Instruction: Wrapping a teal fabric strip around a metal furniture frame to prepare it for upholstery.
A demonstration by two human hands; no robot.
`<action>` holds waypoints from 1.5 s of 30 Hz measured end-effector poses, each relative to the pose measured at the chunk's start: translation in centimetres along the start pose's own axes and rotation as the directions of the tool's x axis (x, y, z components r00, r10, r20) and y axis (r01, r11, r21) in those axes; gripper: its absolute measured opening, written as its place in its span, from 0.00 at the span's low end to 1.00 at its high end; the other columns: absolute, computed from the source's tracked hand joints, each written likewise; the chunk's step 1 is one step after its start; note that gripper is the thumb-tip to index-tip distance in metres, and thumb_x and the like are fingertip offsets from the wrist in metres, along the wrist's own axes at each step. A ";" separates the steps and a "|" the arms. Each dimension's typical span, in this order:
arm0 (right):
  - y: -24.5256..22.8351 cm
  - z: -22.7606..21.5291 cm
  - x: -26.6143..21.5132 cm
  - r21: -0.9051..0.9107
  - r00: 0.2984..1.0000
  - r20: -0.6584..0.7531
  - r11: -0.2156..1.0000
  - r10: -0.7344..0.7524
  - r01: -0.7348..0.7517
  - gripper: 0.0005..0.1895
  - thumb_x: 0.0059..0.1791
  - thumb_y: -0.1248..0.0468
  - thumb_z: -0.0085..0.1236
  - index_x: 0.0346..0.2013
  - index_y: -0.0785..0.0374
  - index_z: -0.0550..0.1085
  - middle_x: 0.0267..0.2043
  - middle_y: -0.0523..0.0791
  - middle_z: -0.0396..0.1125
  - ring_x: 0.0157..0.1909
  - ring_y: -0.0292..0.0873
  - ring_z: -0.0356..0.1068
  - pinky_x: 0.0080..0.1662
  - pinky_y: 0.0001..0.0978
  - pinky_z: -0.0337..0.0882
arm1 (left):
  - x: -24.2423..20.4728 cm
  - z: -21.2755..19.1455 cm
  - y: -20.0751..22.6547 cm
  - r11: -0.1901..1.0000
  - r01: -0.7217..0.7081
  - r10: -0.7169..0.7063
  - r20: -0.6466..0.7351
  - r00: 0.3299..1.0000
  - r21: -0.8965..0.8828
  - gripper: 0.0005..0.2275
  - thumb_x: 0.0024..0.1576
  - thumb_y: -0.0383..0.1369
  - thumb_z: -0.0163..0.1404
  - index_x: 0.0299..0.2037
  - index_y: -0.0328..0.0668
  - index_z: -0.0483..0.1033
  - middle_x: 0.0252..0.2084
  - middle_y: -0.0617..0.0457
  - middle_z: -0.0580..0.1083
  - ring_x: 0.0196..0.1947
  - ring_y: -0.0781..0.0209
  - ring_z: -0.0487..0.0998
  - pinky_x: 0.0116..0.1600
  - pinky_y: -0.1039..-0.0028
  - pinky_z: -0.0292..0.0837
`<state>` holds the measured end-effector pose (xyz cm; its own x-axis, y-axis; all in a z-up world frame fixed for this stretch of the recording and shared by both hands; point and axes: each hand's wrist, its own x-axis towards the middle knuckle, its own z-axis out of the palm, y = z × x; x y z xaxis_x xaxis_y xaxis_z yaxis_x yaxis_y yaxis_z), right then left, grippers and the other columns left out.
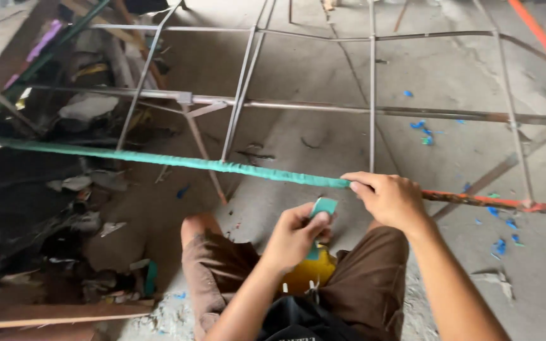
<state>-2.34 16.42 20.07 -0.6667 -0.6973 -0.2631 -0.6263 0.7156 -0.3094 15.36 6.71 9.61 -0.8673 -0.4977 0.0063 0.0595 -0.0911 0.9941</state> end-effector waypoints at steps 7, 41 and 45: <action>3.2 4.2 2.0 0.045 0.949 -0.267 0.982 -0.167 0.186 0.14 0.52 0.49 0.53 0.51 0.29 0.79 0.43 0.39 0.80 0.51 0.51 0.78 0.56 0.46 0.75 | 5.6 7.3 -3.2 0.896 0.098 -0.234 -0.273 0.933 -0.433 0.12 0.68 0.32 0.51 0.35 0.32 0.80 0.20 0.42 0.76 0.16 0.56 0.79 0.20 0.71 0.76; 4.8 6.6 3.6 -0.313 0.604 -0.545 0.810 -0.581 0.496 0.10 0.52 0.47 0.57 0.43 0.42 0.80 0.22 0.41 0.66 0.29 0.45 0.74 0.37 0.40 0.73 | 21.5 1.6 -13.3 0.676 -0.123 0.440 -0.264 0.858 0.727 0.09 0.63 0.44 0.36 0.38 0.53 0.66 0.18 0.42 0.69 0.24 0.30 0.78 0.36 0.44 0.71; 5.8 7.8 4.5 -0.274 0.587 -0.598 0.827 -0.546 0.491 0.12 0.49 0.46 0.61 0.42 0.44 0.77 0.27 0.37 0.73 0.32 0.42 0.77 0.38 0.37 0.73 | 24.9 3.3 -14.2 0.749 -0.364 0.548 -0.208 0.810 0.553 0.04 0.57 0.36 0.42 0.40 0.53 0.67 0.20 0.42 0.74 0.28 0.29 0.80 0.40 0.47 0.73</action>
<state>-5.81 17.12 9.93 -0.2908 -0.7751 0.5609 -0.9559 0.2609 -0.1350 -8.75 -1.52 -4.01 -0.5676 -0.6326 0.5269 0.0869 0.5904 0.8024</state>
